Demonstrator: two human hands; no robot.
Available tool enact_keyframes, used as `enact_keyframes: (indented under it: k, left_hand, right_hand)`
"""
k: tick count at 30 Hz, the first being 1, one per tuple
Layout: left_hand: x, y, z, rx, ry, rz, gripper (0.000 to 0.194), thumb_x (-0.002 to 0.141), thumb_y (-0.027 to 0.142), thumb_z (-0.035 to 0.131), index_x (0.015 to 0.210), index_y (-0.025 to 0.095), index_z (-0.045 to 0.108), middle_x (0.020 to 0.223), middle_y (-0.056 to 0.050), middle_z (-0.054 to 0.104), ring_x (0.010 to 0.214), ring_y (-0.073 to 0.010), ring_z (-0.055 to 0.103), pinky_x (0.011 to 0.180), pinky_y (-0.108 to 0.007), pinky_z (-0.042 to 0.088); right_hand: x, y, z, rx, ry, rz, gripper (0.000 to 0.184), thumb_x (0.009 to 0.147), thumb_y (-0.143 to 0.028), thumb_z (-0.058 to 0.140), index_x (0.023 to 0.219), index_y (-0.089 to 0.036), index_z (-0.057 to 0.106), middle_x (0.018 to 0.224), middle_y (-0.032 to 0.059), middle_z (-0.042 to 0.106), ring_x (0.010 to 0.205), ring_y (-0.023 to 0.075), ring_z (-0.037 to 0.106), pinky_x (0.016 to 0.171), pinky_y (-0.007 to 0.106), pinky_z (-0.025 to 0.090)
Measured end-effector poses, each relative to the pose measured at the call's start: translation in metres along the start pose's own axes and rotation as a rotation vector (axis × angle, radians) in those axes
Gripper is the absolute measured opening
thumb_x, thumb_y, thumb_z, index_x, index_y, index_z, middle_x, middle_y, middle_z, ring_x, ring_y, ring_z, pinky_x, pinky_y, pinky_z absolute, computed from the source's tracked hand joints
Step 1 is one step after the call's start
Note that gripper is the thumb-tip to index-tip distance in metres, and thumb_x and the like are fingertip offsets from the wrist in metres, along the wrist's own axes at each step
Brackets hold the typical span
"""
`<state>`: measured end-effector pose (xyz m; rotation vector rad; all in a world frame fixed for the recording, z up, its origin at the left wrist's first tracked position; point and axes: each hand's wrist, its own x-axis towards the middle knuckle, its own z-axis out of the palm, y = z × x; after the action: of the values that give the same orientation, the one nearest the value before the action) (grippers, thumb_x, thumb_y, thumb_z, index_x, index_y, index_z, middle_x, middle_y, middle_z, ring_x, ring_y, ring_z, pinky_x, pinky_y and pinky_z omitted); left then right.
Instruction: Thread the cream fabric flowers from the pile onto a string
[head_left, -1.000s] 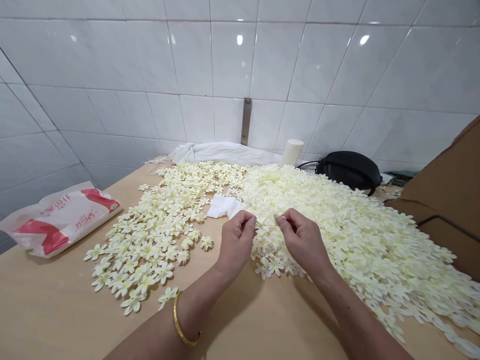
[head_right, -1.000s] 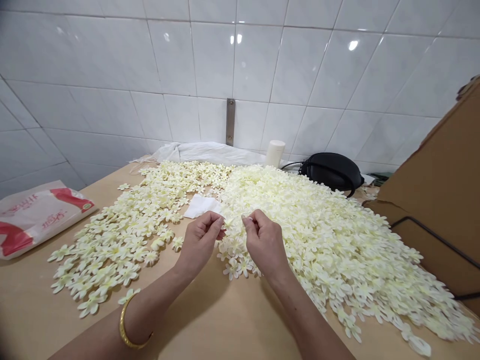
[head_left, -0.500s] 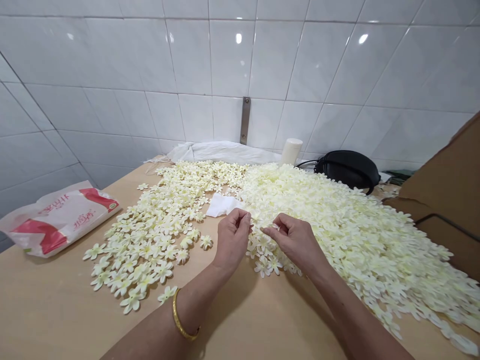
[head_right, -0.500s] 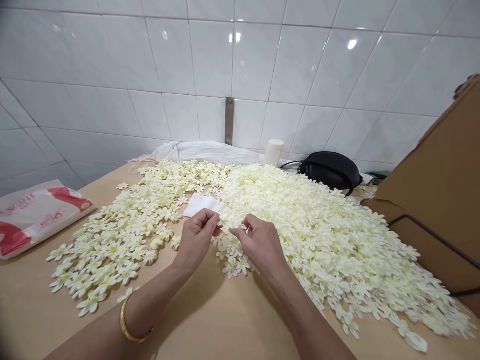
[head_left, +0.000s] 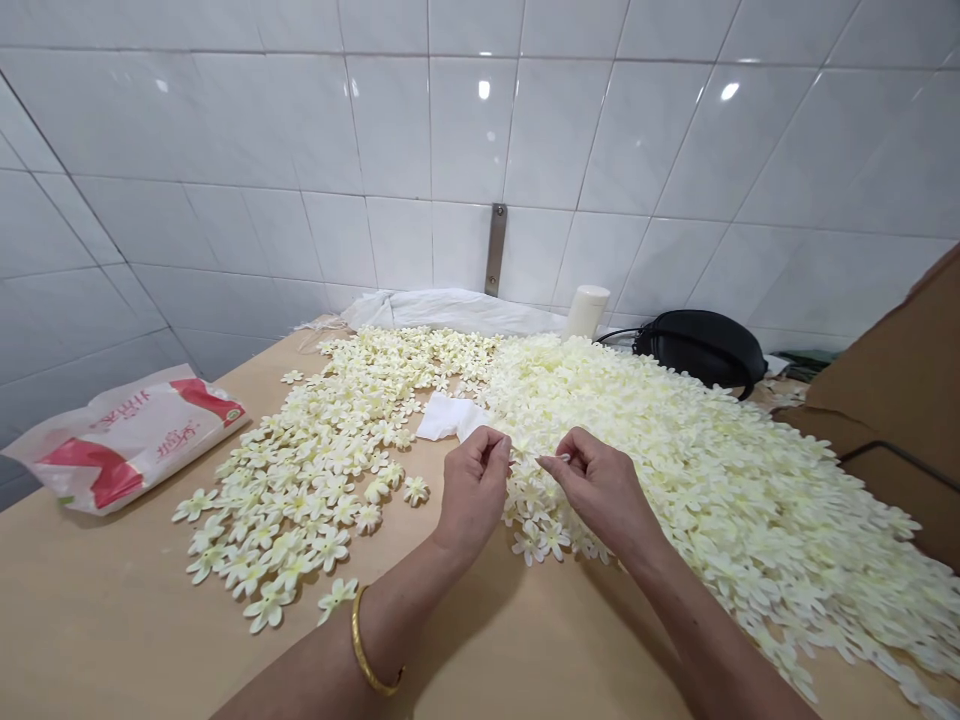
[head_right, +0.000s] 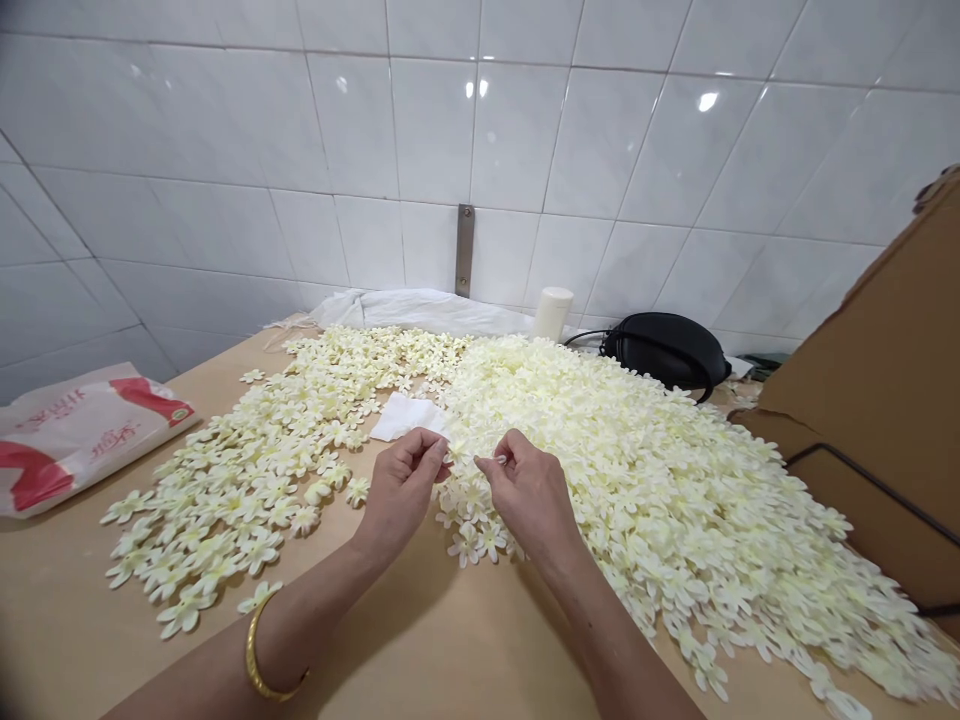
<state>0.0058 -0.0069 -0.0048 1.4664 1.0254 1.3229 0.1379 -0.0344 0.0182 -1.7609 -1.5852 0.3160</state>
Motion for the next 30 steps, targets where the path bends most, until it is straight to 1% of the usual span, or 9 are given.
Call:
enact_keyframes:
  k: [3, 5, 10, 13, 16, 19, 21, 26, 30]
  left_hand:
    - [-0.002, 0.000, 0.000, 0.020, 0.003, 0.014, 0.019, 0.077, 0.031, 0.044, 0.064, 0.017, 0.047, 0.057, 0.003, 0.043, 0.056, -0.0099, 0.044, 0.056, -0.022, 0.040]
    - [-0.002, 0.001, 0.000, 0.038, 0.004, 0.025, 0.019, 0.078, 0.030, 0.044, 0.064, 0.017, 0.047, 0.056, 0.003, 0.043, 0.056, -0.0103, 0.045, 0.056, -0.022, 0.040]
    - [-0.004, 0.003, 0.000, 0.089, 0.005, 0.079, 0.020, 0.079, 0.030, 0.043, 0.064, 0.018, 0.047, 0.056, 0.003, 0.044, 0.056, -0.0106, 0.046, 0.055, -0.022, 0.038]
    - [-0.005, 0.004, 0.000, 0.160, 0.008, 0.134, 0.020, 0.080, 0.029, 0.041, 0.064, 0.018, 0.048, 0.056, 0.003, 0.046, 0.056, -0.0108, 0.046, 0.055, -0.022, 0.037]
    - [-0.006, 0.005, 0.000, 0.234, 0.004, 0.187, 0.020, 0.081, 0.027, 0.040, 0.065, 0.018, 0.049, 0.055, 0.003, 0.046, 0.054, -0.0104, 0.044, 0.054, -0.022, 0.035]
    - [-0.008, 0.006, 0.001, 0.248, 0.003, 0.211, 0.021, 0.081, 0.027, 0.041, 0.064, 0.018, 0.049, 0.054, 0.003, 0.045, 0.052, -0.0098, 0.042, 0.053, -0.022, 0.034]
    - [-0.009, 0.008, 0.002, 0.175, -0.010, 0.167, 0.020, 0.080, 0.028, 0.042, 0.064, 0.018, 0.049, 0.056, 0.003, 0.046, 0.054, -0.0099, 0.043, 0.054, -0.022, 0.035]
    - [-0.008, 0.016, 0.005, -0.124, -0.105, -0.077, 0.021, 0.076, 0.034, 0.048, 0.064, 0.017, 0.049, 0.055, 0.003, 0.049, 0.054, -0.0095, 0.048, 0.055, -0.022, 0.039]
    - [-0.009, 0.019, 0.007, -0.261, -0.173, -0.130, 0.015, 0.070, 0.027, 0.056, 0.063, 0.016, 0.047, 0.055, 0.005, 0.049, 0.051, -0.0074, 0.048, 0.054, -0.021, 0.040]
  right_hand:
    - [0.000, 0.000, -0.001, 0.052, -0.002, 0.029, 0.021, 0.074, -0.036, 0.049, 0.061, -0.020, 0.046, 0.042, -0.0073, 0.033, 0.040, 0.0089, 0.032, 0.041, 0.021, 0.025]
    - [0.000, 0.000, -0.002, 0.071, -0.038, 0.038, 0.016, 0.075, -0.035, 0.048, 0.072, -0.020, 0.053, 0.042, -0.0078, 0.032, 0.040, 0.0093, 0.032, 0.041, 0.021, 0.026]
    - [0.000, -0.001, -0.004, 0.211, -0.078, 0.064, 0.035, 0.073, -0.038, 0.051, 0.099, -0.016, 0.059, 0.043, -0.0079, 0.029, 0.041, 0.0094, 0.031, 0.043, 0.023, 0.026]
    - [0.001, -0.002, -0.002, 0.464, -0.134, 0.083, 0.038, 0.073, -0.045, 0.051, 0.093, -0.015, 0.062, 0.050, -0.0047, 0.038, 0.046, 0.0094, 0.034, 0.046, 0.023, 0.030]
    - [0.000, -0.003, 0.003, 0.676, -0.209, 0.087, 0.028, 0.067, -0.042, 0.060, 0.079, -0.016, 0.061, 0.066, -0.0002, 0.052, 0.060, 0.0113, 0.044, 0.057, 0.024, 0.036]
    - [-0.003, -0.004, 0.009, 0.773, -0.223, 0.067, 0.022, 0.067, -0.038, 0.060, 0.068, -0.017, 0.054, 0.065, -0.0018, 0.048, 0.063, 0.0112, 0.043, 0.060, 0.023, 0.036]
    - [-0.005, -0.005, 0.013, 0.778, -0.208, 0.049, 0.021, 0.071, -0.037, 0.056, 0.065, -0.017, 0.049, 0.061, -0.0036, 0.043, 0.060, 0.0099, 0.039, 0.058, 0.021, 0.035]
    - [-0.009, -0.007, 0.016, 0.741, -0.167, 0.053, 0.025, 0.078, -0.038, 0.048, 0.064, -0.019, 0.041, 0.060, -0.0042, 0.038, 0.056, 0.0095, 0.037, 0.052, 0.021, 0.034]
    - [-0.010, -0.009, 0.020, 0.746, -0.120, 0.054, 0.030, 0.081, -0.040, 0.044, 0.060, -0.019, 0.037, 0.056, -0.0045, 0.039, 0.054, 0.0096, 0.040, 0.051, 0.021, 0.035]
